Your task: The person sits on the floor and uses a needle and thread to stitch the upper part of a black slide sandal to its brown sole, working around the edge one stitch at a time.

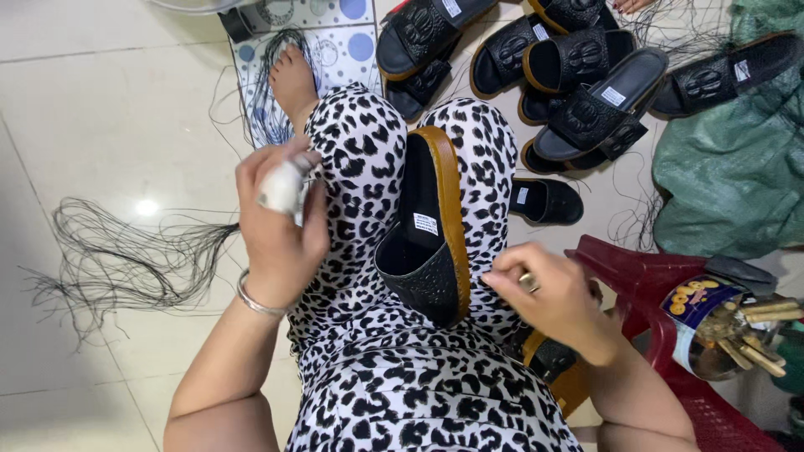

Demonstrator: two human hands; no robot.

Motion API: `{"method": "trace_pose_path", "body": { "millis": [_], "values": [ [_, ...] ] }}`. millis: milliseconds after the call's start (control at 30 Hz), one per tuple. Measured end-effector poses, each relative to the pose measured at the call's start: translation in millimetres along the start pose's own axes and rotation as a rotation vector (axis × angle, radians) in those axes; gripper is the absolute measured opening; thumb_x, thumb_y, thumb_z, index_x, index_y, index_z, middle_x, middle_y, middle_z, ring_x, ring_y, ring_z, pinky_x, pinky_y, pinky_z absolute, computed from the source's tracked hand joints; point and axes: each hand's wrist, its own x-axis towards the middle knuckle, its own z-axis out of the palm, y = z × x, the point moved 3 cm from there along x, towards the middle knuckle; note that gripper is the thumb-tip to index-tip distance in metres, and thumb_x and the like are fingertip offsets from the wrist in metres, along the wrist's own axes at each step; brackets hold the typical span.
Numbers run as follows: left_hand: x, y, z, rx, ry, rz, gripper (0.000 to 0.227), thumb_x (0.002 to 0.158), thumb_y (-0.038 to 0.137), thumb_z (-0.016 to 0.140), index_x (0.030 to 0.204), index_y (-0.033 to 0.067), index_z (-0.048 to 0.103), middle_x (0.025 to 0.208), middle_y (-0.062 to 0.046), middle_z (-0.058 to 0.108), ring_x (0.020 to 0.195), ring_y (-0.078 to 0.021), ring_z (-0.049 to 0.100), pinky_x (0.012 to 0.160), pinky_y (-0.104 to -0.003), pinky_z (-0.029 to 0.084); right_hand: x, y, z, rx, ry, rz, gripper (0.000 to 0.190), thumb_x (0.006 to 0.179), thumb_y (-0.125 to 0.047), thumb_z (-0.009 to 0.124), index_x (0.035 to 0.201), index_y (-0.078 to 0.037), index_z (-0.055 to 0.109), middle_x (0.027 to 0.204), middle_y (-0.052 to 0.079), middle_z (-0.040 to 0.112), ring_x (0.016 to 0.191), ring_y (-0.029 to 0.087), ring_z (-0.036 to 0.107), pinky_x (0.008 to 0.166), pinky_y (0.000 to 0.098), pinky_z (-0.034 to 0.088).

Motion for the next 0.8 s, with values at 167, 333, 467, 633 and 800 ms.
{"method": "trace_pose_path", "body": {
  "millis": [167, 333, 467, 633, 800],
  "values": [
    [-23, 26, 26, -0.114, -0.311, 0.166, 0.03, 0.094, -0.004, 0.057, 0.122, 0.0065, 0.06, 0.136, -0.013, 0.061, 0.122, -0.0303, 0.063, 0.11, -0.045, 0.054, -5, 15, 8, -0.516, 0.057, -0.092, 0.023, 0.093, 0.01, 0.058, 0.101, -0.007, 0.071, 0.079, 0.006, 0.062, 0.056, 0.007, 0.053, 0.04, 0.0105, 0.041],
    [-39, 20, 50, 0.032, -0.73, 0.206, 0.019, 0.099, 0.013, 0.063, 0.114, 0.003, 0.066, 0.086, -0.01, 0.066, 0.075, -0.0258, 0.064, 0.063, -0.037, 0.054, -13, 41, 43, -0.404, 0.129, -0.166, 0.017, 0.094, -0.004, 0.074, 0.111, -0.004, 0.073, 0.087, 0.011, 0.074, 0.07, 0.018, 0.072, 0.055, 0.0228, 0.064],
    [-35, -9, 24, 0.083, -0.531, 0.2, 0.01, 0.099, 0.01, 0.068, 0.107, 0.0048, 0.07, 0.087, -0.008, 0.072, 0.079, -0.0211, 0.071, 0.067, -0.026, 0.063, -55, 122, -27, -0.517, 0.428, 0.191, 0.009, 0.092, -0.01, 0.073, 0.1, -0.006, 0.073, 0.096, 0.001, 0.076, 0.074, 0.01, 0.069, 0.059, 0.022, 0.051],
    [-7, -63, -45, -0.134, -0.075, -0.717, 0.017, 0.104, 0.024, 0.061, 0.104, 0.0177, 0.077, 0.057, 0.012, 0.033, 0.051, -0.0033, 0.025, 0.048, -0.022, 0.016, -289, 372, -211, 0.252, 1.379, 1.289, 0.025, 0.087, -0.062, 0.059, 0.097, -0.044, 0.072, 0.082, -0.021, 0.057, 0.067, 0.002, 0.049, 0.074, 0.0334, 0.05],
    [4, -75, -44, -1.027, -0.113, -0.586, 0.026, 0.098, 0.006, 0.058, 0.072, 0.0045, 0.062, 0.105, -0.019, 0.065, 0.097, -0.03, 0.066, 0.089, -0.04, 0.059, -192, 262, -174, -0.009, 1.169, 0.673, 0.017, 0.108, -0.014, 0.062, 0.103, -0.017, 0.045, 0.11, 0.003, 0.049, 0.102, 0.02, 0.05, 0.092, 0.0368, 0.046]
  ]
}}
